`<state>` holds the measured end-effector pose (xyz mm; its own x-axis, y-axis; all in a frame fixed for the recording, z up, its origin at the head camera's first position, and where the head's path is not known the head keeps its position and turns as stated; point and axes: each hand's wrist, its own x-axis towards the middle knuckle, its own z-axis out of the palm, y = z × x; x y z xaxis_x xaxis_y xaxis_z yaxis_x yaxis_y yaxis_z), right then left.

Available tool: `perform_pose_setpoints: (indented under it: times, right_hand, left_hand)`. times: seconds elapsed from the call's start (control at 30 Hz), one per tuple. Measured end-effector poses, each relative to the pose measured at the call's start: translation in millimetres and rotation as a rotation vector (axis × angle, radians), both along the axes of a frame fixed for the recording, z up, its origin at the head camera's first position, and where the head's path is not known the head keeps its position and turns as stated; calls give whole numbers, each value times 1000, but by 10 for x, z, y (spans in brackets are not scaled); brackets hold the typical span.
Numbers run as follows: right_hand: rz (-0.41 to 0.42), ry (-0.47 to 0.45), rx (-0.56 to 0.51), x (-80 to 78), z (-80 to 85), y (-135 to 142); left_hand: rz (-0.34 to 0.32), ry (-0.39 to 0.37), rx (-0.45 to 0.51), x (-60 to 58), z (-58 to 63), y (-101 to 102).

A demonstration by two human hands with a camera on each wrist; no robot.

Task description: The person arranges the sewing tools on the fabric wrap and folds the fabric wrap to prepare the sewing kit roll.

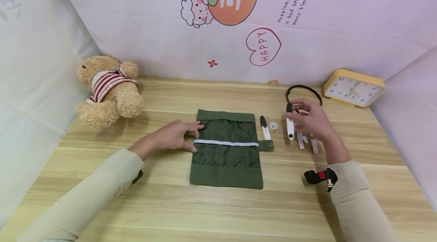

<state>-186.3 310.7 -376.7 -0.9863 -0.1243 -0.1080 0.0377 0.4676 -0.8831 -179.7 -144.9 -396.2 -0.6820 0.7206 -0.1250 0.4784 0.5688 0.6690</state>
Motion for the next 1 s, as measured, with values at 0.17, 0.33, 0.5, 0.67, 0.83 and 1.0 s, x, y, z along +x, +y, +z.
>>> perform_pose_setpoints:
  times: [0.17, 0.33, 0.5, 0.67, 0.83, 1.0]
  right_hand:
    - [-10, 27, -48, 6, 57, -82]
    - [-30, 80, -110, 5, 138, -174]
    - [-50, 108, -164, 0, 184, -269]
    - [-67, 105, -257, 3, 234, -365]
    - [-50, 97, -357, -16, 278, -476]
    - [-29, 93, -370, -40, 299, -585]
  left_hand:
    - [10, -10, 6, 2, 8, 4]
    - [13, -7, 2, -12, -4, 9]
    - [1, 7, -5, -30, -11, 10]
    - [-2, 14, -9, -29, -14, 10]
    - [7, 8, -11, -9, -3, 11]
    - [6, 11, -11, -6, -15, 17]
